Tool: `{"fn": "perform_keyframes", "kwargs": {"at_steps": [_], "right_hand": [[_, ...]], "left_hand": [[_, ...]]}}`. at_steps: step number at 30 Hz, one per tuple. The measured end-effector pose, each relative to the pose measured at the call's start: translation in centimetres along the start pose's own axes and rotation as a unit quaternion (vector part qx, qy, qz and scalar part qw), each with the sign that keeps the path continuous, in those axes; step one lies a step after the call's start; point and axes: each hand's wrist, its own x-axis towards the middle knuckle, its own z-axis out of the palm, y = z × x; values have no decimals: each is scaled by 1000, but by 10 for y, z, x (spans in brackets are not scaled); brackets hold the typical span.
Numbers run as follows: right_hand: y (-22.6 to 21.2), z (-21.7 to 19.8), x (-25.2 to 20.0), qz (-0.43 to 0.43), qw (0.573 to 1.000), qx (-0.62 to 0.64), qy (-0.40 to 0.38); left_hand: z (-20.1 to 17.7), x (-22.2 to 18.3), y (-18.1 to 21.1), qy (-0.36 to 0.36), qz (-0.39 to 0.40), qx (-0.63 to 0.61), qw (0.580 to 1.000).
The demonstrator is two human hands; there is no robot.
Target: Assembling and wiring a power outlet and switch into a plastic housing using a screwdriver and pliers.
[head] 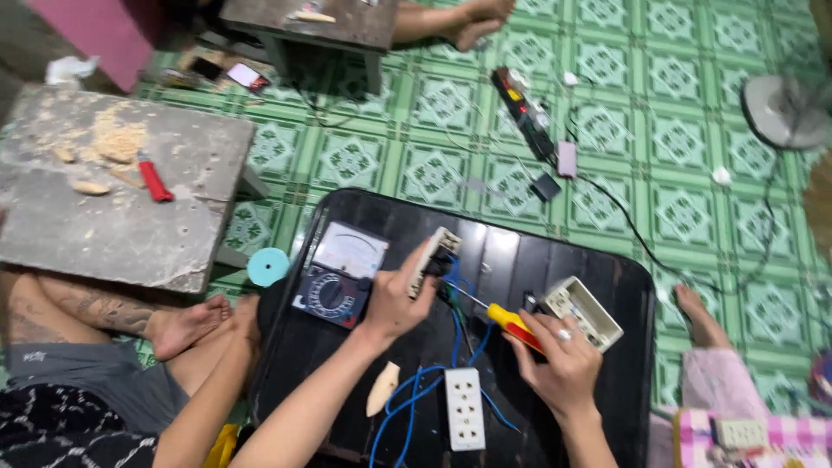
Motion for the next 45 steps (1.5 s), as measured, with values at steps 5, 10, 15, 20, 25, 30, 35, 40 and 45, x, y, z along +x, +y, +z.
{"fn": "perform_keyframes", "kwargs": {"at_steps": [5, 10, 15, 20, 25, 30, 35, 40, 45], "right_hand": [[4, 3, -6, 163, 968, 181, -53], [9, 5, -10, 224, 932, 262, -114], [3, -7, -6, 150, 963, 210, -83], [17, 10, -22, 265, 889, 352, -126], [15, 16, -28, 319, 836, 433, -108], [1, 3, -15, 195, 920, 339, 12], [-3, 5, -20, 87, 934, 293, 185], [-9, -3, -19, -54, 937, 217, 267], [-36, -22, 18, -133, 944, 237, 188]], "left_hand": [[2, 2, 5, -4, 4, 4, 1000], [1, -2, -1, -3, 16, 4, 1000], [1, -7, -5, -16, 45, 13, 999], [6, -8, -9, -15, 32, -18, 999], [6, -5, -7, -10, 19, -30, 999], [5, -3, -14, -15, -86, -82, 993], [3, -5, -3, -67, -171, -137, 973], [11, -16, -13, -170, -228, -166, 944], [2, -8, -12, -223, -224, -138, 938]]}}
